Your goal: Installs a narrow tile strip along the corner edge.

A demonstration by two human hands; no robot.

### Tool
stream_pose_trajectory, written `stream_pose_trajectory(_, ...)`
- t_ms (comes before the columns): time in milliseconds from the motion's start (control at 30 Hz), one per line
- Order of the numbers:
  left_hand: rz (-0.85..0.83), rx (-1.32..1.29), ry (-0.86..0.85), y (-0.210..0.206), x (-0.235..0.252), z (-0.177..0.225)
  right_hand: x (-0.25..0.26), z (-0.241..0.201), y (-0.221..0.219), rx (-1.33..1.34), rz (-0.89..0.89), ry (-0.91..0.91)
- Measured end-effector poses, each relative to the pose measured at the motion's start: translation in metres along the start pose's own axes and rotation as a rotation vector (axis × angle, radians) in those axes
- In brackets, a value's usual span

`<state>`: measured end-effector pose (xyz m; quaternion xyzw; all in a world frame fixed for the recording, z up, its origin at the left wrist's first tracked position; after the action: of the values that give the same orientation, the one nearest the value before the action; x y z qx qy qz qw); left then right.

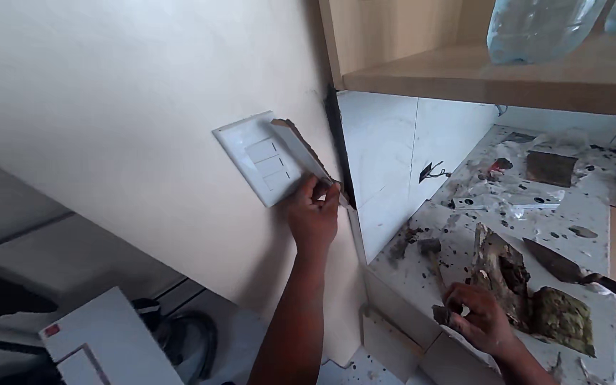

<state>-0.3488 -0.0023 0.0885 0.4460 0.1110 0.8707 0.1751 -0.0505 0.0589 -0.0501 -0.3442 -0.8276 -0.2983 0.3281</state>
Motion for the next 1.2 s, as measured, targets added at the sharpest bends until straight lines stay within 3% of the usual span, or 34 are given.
stream_pose_trajectory(300, -0.047, 0.102, 0.111, -0.018, 0.007, 0.007, -0.033, 0.001, 0.024, 0.003, 0.031, -0.098)
stream_pose_trajectory(700, -0.142, 0.256, 0.181, -0.018, 0.016, 0.022, -0.035, -0.004, 0.027, 0.037, 0.035, -0.101)
stream_pose_trajectory(1200, -0.032, 0.325, 0.186, -0.037, 0.014, 0.029, -0.034, -0.006, 0.028, 0.069, 0.029, -0.103)
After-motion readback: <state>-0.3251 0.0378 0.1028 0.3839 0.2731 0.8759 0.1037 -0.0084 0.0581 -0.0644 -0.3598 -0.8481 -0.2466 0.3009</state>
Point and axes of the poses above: each hand's wrist, its own x-axis towards the middle knuckle, its own y-axis out of the back of the hand, z = x × y, the point moved 1 cm from there along x, towards the middle knuckle, and after that the axes turned 9 degrees about x, right-handed, at the moved point
